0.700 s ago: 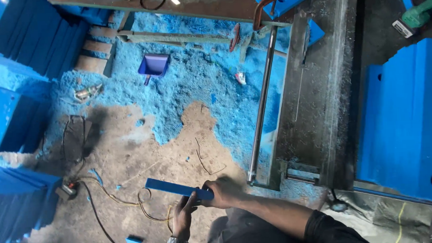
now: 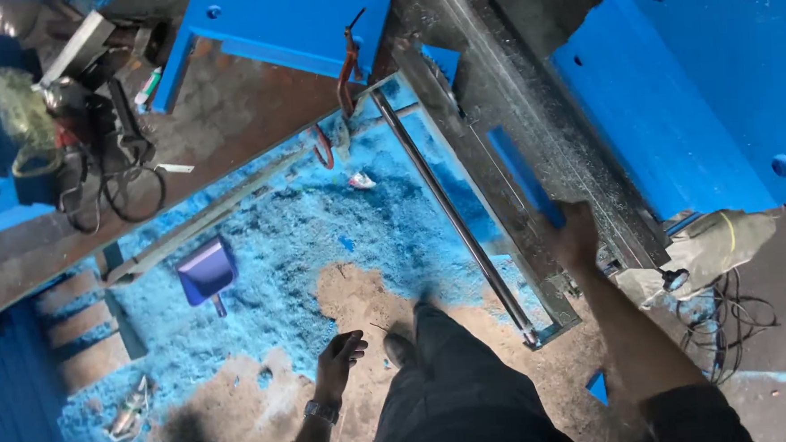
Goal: Moving, clamping, and stacking blue plastic industrial components in a workshop.
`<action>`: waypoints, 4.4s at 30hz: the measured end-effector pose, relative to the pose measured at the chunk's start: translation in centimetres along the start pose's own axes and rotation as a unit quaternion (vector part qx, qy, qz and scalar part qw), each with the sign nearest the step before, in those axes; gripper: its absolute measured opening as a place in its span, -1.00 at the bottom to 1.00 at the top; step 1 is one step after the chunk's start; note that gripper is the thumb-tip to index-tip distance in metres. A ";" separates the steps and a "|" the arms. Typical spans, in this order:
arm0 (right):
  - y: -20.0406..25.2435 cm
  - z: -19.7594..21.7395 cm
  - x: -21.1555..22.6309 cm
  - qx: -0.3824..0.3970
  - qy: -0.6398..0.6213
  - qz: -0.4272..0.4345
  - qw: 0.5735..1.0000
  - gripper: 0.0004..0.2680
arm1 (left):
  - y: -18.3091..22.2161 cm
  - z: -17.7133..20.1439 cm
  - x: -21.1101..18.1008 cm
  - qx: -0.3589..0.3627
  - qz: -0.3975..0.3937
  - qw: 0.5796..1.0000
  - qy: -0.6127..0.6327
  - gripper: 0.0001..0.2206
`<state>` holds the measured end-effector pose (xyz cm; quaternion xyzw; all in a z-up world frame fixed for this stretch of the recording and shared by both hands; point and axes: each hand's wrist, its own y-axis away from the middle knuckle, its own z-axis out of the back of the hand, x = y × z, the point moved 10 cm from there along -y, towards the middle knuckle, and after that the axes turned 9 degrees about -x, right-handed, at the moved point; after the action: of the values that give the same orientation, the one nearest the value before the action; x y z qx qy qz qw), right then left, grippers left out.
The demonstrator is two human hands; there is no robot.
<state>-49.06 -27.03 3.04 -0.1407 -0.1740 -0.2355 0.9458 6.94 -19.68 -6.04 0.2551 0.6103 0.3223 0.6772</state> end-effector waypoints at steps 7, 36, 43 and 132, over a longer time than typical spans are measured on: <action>-10.8 -1.9 -4.7 -0.046 0.139 -0.050 0.988 -0.70 | -8.6 -2.2 -9.4 0.040 0.004 0.999 0.009 -0.67; -30.7 -14.0 18.8 -0.116 0.095 0.083 0.985 -0.85 | -35.5 -5.6 -30.7 0.058 -0.009 0.957 -0.282 -0.56; -39.1 -26.5 16.8 0.135 0.099 -0.104 0.980 -0.60 | -36.7 -4.6 -35.3 0.079 0.020 0.956 -0.283 -0.41; -15.1 -24.7 42.2 0.452 -0.165 0.058 0.875 -0.77 | -44.9 8.7 -24.5 -0.264 0.124 0.806 0.515 -0.27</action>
<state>-15.11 -65.22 0.26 0.2554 -0.4065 -0.0493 0.8759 20.02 -67.28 -21.88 -0.0636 0.7243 0.6360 0.2585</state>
